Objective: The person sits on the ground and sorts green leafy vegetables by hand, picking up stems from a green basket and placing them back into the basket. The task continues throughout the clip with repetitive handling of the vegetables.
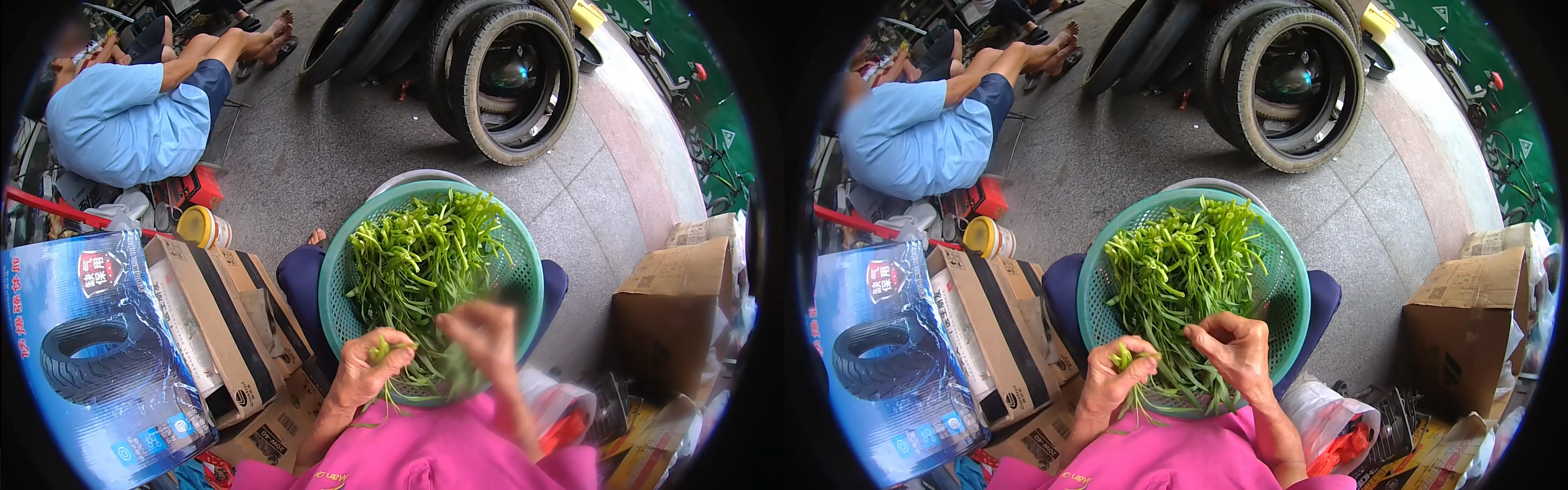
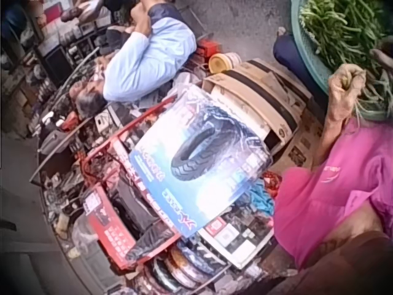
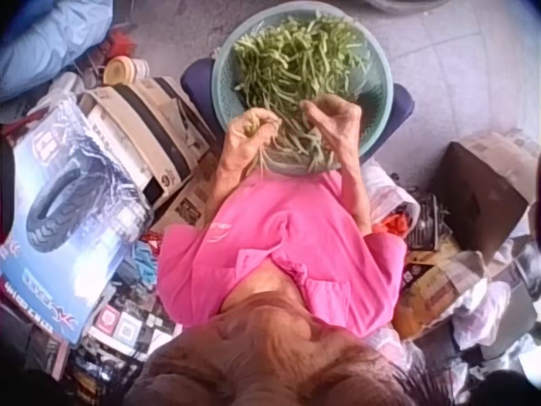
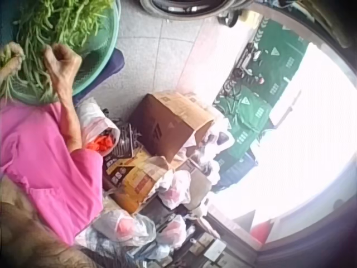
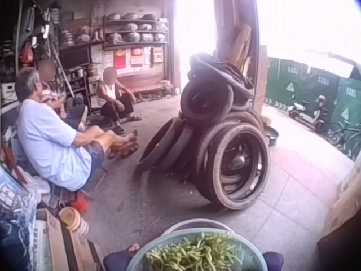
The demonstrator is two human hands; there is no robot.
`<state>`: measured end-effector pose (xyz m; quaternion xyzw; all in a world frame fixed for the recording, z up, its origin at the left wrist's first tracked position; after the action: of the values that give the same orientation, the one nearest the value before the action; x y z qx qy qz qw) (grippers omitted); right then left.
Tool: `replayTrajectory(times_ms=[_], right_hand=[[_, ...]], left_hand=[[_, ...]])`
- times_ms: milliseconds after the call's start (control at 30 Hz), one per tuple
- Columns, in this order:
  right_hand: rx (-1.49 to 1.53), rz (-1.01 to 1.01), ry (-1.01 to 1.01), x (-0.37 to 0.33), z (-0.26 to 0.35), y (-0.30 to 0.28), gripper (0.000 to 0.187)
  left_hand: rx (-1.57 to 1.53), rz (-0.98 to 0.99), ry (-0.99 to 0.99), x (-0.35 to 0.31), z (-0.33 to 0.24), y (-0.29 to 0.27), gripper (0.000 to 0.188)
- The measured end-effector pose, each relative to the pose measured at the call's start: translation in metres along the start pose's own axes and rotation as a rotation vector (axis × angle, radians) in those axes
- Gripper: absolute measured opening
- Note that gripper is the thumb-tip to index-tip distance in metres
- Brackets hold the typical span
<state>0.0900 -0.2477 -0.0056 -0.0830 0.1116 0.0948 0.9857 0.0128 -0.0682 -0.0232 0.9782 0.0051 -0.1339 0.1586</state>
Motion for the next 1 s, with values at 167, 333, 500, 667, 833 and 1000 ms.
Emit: replayTrajectory(times_ms=[167, 333, 500, 667, 833, 1000], right_hand=[[-0.462, -0.086, -0.253, 0.018, 0.007, 0.013, 0.013], [-0.324, -0.044, -0.303, 0.031, 0.007, 0.031, 0.016], [-0.128, -0.07, -0.301, 0.013, 0.038, 0.011, 0.007], [0.508, 0.052, -0.171, -0.011, 0.041, -0.038, 0.01], [0.954, 0.169, -0.178, -0.001, 0.017, -0.052, 0.018], [0.935, 0.28, 0.098, 0.008, -0.002, -0.024, 0.013]], left_hand=[[-0.098, -0.124, 0.097, 0.004, -0.006, -0.029, 0.013], [-0.102, -0.213, 0.114, 0.004, -0.017, -0.037, 0.015], [-0.125, -0.225, 0.132, 0.003, -0.019, -0.039, 0.014], [-0.327, -0.22, 0.092, 0.002, -0.013, -0.042, 0.019], [-0.311, -0.255, 0.039, 0.006, -0.021, -0.035, 0.024], [-0.307, -0.243, -0.006, 0.009, -0.028, -0.027, 0.015]])
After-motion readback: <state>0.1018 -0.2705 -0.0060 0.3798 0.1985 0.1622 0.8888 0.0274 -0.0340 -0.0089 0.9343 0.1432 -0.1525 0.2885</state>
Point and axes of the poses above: each hand's wrist, its own x-axis towards the middle knuckle, its own y-axis out of the palm, z = x × y, the point moved 5 cm from there along x, towards the middle knuckle, and after that the axes turned 1 degree about z, right-handed, at the moved point
